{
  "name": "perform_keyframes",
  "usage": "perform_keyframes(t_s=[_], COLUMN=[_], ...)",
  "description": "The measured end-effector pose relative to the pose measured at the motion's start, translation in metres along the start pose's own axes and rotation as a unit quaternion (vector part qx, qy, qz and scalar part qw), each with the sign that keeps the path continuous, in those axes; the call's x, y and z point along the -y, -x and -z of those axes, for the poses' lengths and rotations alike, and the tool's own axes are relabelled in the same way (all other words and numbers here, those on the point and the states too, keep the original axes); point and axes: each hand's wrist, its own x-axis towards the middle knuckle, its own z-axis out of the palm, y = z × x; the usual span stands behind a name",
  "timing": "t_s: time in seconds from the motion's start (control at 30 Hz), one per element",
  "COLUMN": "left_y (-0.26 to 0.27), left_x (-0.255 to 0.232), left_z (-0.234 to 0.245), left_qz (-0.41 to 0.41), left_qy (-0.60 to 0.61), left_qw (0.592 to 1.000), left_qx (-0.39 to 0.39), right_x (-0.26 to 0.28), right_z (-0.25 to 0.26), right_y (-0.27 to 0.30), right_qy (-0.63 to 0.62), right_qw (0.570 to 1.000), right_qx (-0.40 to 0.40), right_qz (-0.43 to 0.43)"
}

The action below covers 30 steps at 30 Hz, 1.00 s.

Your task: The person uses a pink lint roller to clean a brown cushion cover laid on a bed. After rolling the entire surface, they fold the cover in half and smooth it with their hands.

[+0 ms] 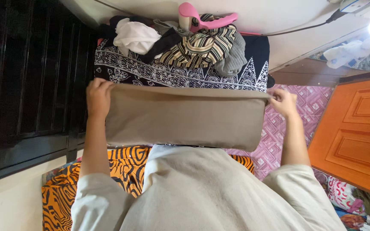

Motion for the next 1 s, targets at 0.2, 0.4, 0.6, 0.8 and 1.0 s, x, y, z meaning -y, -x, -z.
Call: perform_keyframes(t_s=[0.2, 0.4, 0.6, 0.8, 1.0], left_y=[0.015, -0.012, -0.099, -0.102, -0.037], left_x=[-0.025, -0.039, -0.056, -0.068, -0.048], left_z=[0.051, 0.049, 0.047, 0.112, 0.117], left_qz=[0.011, 0.126, 0.093, -0.016, 0.016], left_qy=[-0.105, 0.111, 0.483, 0.473, 0.294], left_qw=[0.991, 0.973, 0.826, 0.817, 0.902], left_qx=[-0.086, -0.158, -0.277, -0.329, -0.317], right_x=[0.027, 0.068, 0.078, 0.081, 0.096], right_z=[0.036, 0.042, 0.075, 0.109, 0.063], right_y=[0.032, 0.014, -0.041, -0.019, 0.046], right_qy=[0.072, -0.301, -0.364, -0.419, -0.401], right_qw=[0.973, 0.915, 0.838, 0.769, 0.820], right_qx=[-0.193, -0.235, -0.396, -0.443, -0.390], right_qz=[0.104, -0.127, 0.096, 0.191, 0.119])
